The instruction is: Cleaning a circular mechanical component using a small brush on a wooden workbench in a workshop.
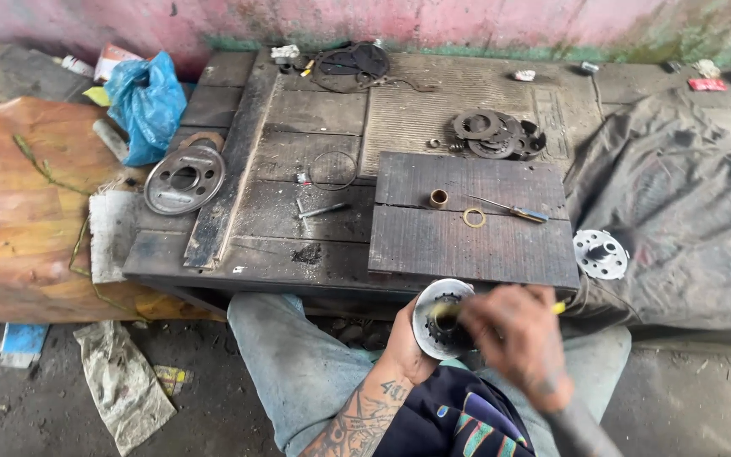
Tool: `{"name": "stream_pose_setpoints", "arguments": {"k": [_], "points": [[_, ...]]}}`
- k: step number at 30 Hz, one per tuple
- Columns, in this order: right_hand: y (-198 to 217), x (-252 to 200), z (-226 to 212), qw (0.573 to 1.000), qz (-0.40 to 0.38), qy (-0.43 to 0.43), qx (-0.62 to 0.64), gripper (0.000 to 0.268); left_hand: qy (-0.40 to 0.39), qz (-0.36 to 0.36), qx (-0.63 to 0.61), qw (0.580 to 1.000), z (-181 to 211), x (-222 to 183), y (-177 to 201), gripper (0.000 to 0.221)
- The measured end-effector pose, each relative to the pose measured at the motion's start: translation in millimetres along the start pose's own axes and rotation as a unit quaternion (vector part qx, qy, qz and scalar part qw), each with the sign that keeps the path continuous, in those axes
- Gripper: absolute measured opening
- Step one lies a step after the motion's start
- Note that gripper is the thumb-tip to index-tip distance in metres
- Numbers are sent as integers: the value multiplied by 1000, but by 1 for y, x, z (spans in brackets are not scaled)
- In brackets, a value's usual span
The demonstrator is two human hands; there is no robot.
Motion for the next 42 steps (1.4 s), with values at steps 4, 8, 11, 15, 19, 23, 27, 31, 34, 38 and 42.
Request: {"name": "stream_pose_setpoints", "arguments": {"k": [4,8,11,15,19,23,27,31,34,38,42], "points": [[1,-5,-11,999,27,37,-19,11,16,0,9,1000,-4,-1,1,49],[-1,-6,0,999,12,25,-29,11,36,7,20,999,-6,1,2,48],[7,-4,2,997,71,-15,-34,4,43,7,24,999,-8,0,3,47],[0,-5,-5,1000,16,-12,-23,15,55,7,35,998,-9,-4,6,45],[-7,-11,-20,1000,-5,28,11,11,55,-6,37,998,-10,-2,6,43],[3,-10,-6,999,8,-31,-36,9,65,0,38,997,-11,-4,7,42],[2,-10,-15,999,7,13,-31,9,53,-10,36,998,-16,1,3,40],[11,-6,10,991,53,-112,-59,11,58,-8,42,997,-17,-3,6,39],[14,-10,-30,999,-10,11,47,12,51,-13,44,998,-16,-7,9,38],[13,-13,-4,998,29,-56,-27,12,55,-7,46,997,-20,-6,9,37],[8,-12,-10,1000,-12,8,5,10,44,-8,48,998,-18,-3,7,35]]}}
Point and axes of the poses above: each hand's wrist, its own x-axis towards the middle knuckle, its own y-axis out of the back of the hand, z = x × y, the point moved 3 cm from there along x, towards the middle knuckle, and after that the axes turned 10 degrees about -z, right-handed, at the moved point
